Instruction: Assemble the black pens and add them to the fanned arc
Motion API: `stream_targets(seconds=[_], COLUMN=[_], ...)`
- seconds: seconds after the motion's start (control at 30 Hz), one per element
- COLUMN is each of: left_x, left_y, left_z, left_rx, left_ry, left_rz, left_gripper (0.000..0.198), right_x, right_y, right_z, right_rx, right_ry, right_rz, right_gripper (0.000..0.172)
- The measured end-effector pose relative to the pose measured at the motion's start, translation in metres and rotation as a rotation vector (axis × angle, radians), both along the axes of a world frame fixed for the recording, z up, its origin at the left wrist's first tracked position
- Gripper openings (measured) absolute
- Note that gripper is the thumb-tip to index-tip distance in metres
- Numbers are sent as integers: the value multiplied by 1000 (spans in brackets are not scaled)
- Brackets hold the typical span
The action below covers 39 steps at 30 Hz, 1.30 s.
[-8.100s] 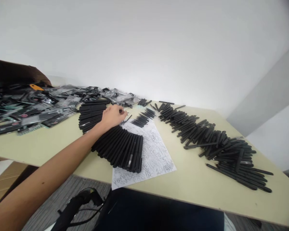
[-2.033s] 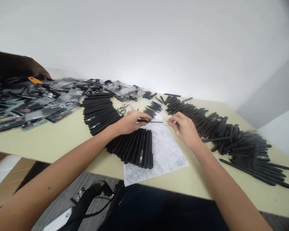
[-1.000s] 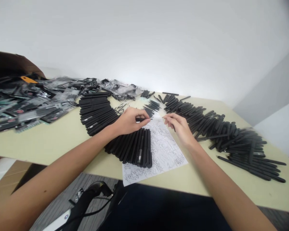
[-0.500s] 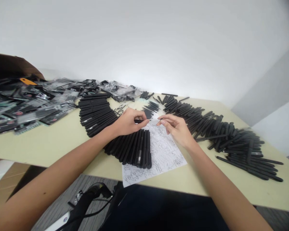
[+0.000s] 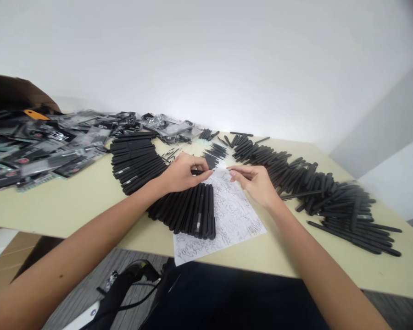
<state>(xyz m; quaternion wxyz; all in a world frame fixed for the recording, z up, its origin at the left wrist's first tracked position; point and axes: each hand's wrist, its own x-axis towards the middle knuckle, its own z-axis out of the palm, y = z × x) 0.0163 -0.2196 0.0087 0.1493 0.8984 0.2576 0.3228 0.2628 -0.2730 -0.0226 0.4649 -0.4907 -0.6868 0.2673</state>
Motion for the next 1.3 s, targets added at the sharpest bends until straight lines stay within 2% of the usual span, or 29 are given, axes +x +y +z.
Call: stream_targets(seconds=[0.13, 0.33, 0.43, 0.6, 0.73, 0.83, 0.9, 1.07, 1.2, 1.3], left_x=[-1, -3, -4, -1, 3, 5, 5, 2, 2, 2], left_y=[0, -3, -5, -10, -10, -7, -5, -5, -6, -7], left_z=[0, 1, 3, 4, -3, -9, -10, -4, -2, -3], left_rx=[22, -39, -116, -142, -148, -67, -26, 18, 25, 13], left_ry=[60, 41, 14, 75, 91, 111, 122, 76, 53, 52], left_rz=[-52, -50, -81, -153, -176, -155, -136, -143, -145, -156], left_gripper=[21, 16, 15, 15, 25, 23, 18, 13, 12, 14], right_x=[-3, -3, -3, -10, -15, -14, -13, -12, -11, -10], right_y=[-1, -4, -6, -11, -15, -16, -13, -6, -7, -9], right_z=[1, 2, 3, 3, 7, 7, 4, 0, 5, 7], right_rx=[1, 58, 30, -27, 6, 8, 20, 112, 127, -22], right_ry=[-14, -190, -266, -302, -371, -349, -286, -252, -295, -263], right_rz=[29, 34, 106, 256, 231, 188, 165, 138, 191, 285], right_gripper=[28, 21, 24, 30, 36, 23, 24, 5, 18, 31])
